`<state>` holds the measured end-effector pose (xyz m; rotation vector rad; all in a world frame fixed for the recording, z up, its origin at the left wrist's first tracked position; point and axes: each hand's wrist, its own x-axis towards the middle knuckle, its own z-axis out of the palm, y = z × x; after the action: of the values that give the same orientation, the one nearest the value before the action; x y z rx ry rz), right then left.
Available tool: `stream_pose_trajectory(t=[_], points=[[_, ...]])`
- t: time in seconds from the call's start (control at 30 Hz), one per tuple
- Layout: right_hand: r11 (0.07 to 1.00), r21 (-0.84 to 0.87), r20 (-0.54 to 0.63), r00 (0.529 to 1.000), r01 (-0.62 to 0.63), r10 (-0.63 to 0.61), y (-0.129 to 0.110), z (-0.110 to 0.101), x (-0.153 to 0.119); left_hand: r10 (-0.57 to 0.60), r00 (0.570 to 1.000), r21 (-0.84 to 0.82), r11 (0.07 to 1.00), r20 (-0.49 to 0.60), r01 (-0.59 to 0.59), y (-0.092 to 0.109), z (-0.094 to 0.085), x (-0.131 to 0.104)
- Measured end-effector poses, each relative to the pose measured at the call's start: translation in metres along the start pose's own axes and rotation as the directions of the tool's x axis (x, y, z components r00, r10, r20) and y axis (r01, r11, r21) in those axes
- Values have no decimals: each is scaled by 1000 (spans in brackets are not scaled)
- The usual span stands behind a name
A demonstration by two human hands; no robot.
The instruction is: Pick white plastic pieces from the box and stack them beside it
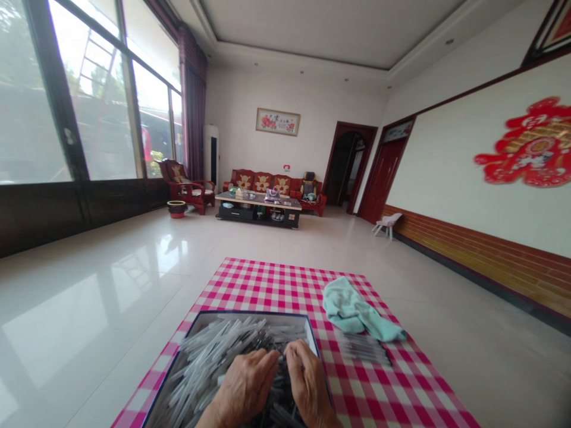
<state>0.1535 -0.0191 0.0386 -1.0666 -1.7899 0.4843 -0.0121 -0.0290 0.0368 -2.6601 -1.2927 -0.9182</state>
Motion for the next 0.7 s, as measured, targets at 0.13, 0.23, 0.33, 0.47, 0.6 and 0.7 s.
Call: stream_pose_trajectory(t=[0.13, 0.23, 0.33, 0.47, 0.6, 0.7], points=[[998, -58, 7, 999, 39, -39, 2, 1, 0, 4, 1000, 6, 1000, 0, -4, 1, 0, 0], [993, -112, -9, 999, 31, -33, 9, 6, 0, 13, 1000, 9, 1000, -2, -13, 1, 0, 0], [991, -129, -35, 999, 23, -27, 12, 8, -1, 18, 1000, 12, 1000, -15, -18, 1, 1, 1], [994, -100, 6, 999, 34, -33, 6, 6, -1, 15, 1000, 12, 1000, -15, -15, 2, 0, 1], [997, -77, -20, 1000, -3, 2, 2, 3, 1, 26, 988, 35, 999, -153, -21, 2, -4, 2], [995, -55, -141, 987, -79, 71, 5, 0, 3, 40, 933, 74, 997, -358, -14, 0, -5, 2]])
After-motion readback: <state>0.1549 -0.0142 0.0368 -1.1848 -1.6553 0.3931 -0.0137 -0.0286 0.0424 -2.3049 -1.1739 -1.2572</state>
